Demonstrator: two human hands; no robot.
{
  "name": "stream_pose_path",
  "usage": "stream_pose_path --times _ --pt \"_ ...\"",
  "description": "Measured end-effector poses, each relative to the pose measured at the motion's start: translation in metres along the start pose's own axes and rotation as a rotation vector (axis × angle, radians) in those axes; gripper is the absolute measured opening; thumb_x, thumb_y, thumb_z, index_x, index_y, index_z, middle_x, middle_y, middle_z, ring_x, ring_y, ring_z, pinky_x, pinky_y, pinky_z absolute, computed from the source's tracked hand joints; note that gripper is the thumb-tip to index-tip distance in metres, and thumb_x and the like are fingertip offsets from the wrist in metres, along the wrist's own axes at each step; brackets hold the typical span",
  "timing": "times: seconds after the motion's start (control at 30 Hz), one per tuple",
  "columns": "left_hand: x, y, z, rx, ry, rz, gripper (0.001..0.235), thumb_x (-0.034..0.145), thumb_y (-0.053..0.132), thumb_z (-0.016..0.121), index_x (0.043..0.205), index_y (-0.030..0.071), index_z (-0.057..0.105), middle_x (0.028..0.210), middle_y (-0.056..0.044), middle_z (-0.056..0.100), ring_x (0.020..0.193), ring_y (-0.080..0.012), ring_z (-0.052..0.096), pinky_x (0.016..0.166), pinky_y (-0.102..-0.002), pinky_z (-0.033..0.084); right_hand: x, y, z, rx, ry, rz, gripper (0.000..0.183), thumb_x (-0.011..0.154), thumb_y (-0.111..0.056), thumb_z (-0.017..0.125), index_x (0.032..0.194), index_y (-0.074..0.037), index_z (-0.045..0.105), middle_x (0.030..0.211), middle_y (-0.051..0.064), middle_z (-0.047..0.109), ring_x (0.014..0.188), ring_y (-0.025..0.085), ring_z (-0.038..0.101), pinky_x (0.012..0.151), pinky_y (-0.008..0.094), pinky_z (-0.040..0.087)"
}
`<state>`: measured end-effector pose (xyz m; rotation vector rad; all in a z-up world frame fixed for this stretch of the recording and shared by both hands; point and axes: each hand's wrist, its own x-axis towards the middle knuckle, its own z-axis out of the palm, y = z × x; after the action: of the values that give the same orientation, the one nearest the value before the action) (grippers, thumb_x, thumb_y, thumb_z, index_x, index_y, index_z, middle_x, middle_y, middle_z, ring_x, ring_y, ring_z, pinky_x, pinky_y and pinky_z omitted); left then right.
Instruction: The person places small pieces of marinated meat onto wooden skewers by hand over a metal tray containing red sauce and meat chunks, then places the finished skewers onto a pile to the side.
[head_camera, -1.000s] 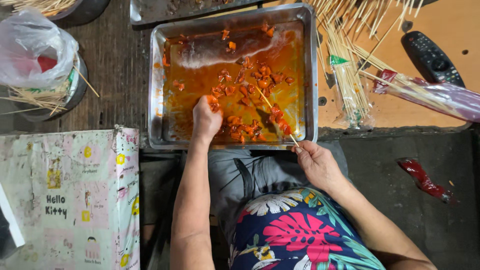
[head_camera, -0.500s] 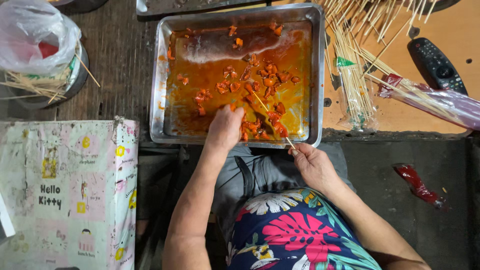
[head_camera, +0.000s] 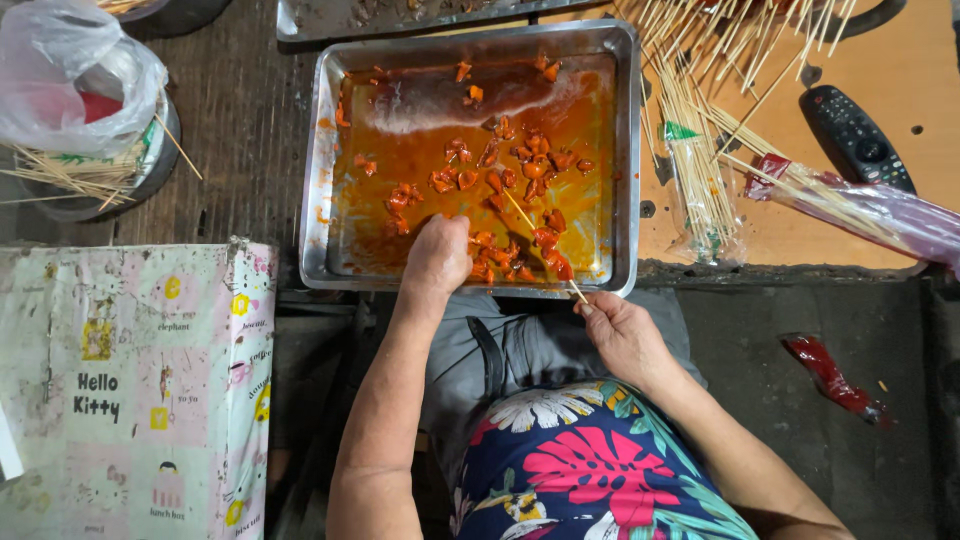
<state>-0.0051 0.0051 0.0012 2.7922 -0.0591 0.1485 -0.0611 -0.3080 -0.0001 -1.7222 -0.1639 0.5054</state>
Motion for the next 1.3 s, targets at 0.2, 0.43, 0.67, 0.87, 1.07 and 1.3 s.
stream_pose_path --times 0.2,0.43,0.67,0.87,1.07,1.3 --pt "0.006 0.0 0.004 -0.02 -0.006 0.01 0.018 0.068 0.001 0.073 0.082 0.0 0.062 0.083 -0.024 0.067 0.088 -0.0451 0.063 0.08 -0.053 0.053 0.001 0.004 0.005 0.059 0.006 -0.075 0.017 0.103 -0.011 0.055 0.101 -0.002 0.069 0.074 -0.007 0.055 0.07 0.005 0.047 0.062 0.024 0.044" --pt "0.006 0.021 -0.017 0.052 0.018 -0.037 0.028 0.067 -0.001 0.071 0.093 0.002 0.06 0.09 -0.027 0.065 0.09 -0.0459 0.062 0.081 -0.052 0.053 0.001 0.007 -0.004 0.141 0.075 0.005 0.019 0.105 -0.013 0.053 0.099 -0.003 0.068 0.07 -0.005 0.051 0.064 0.005 0.043 0.056 0.023 0.039" --pt "0.053 0.087 -0.018 -0.148 -0.009 0.112 0.029 0.076 -0.002 0.066 0.104 0.003 0.06 0.101 -0.024 0.066 0.099 -0.0473 0.062 0.086 -0.053 0.051 0.004 0.002 -0.02 0.268 0.229 0.045 0.018 0.106 -0.012 0.051 0.1 -0.003 0.066 0.063 -0.003 0.048 0.055 0.006 0.041 0.048 0.024 0.033" --pt "0.116 0.127 0.029 0.023 -0.072 0.085 0.02 0.089 0.006 0.057 0.107 0.003 0.062 0.109 -0.025 0.064 0.1 -0.0456 0.063 0.081 -0.054 0.054 -0.007 -0.014 -0.03 0.238 0.285 0.049 0.018 0.105 -0.012 0.05 0.101 -0.003 0.065 0.062 -0.005 0.048 0.054 0.005 0.041 0.048 0.023 0.033" --pt "0.121 0.11 0.054 0.08 -0.059 0.074 0.018 0.094 0.008 0.054 0.106 0.001 0.064 0.113 -0.025 0.064 0.103 -0.0441 0.066 0.086 -0.051 0.057 -0.009 -0.008 -0.031 0.312 0.24 0.029 0.019 0.106 -0.013 0.05 0.101 -0.002 0.065 0.061 -0.004 0.044 0.053 0.006 0.038 0.047 0.024 0.029" --pt "0.093 0.08 0.028 -0.009 -0.203 0.047 0.021 0.08 0.0 0.064 0.101 0.0 0.065 0.11 -0.03 0.063 0.105 -0.0455 0.064 0.092 -0.05 0.053 -0.009 -0.003 -0.029 0.241 0.225 0.011 0.019 0.106 -0.013 0.05 0.101 -0.003 0.065 0.062 -0.004 0.046 0.055 0.006 0.039 0.049 0.024 0.031"
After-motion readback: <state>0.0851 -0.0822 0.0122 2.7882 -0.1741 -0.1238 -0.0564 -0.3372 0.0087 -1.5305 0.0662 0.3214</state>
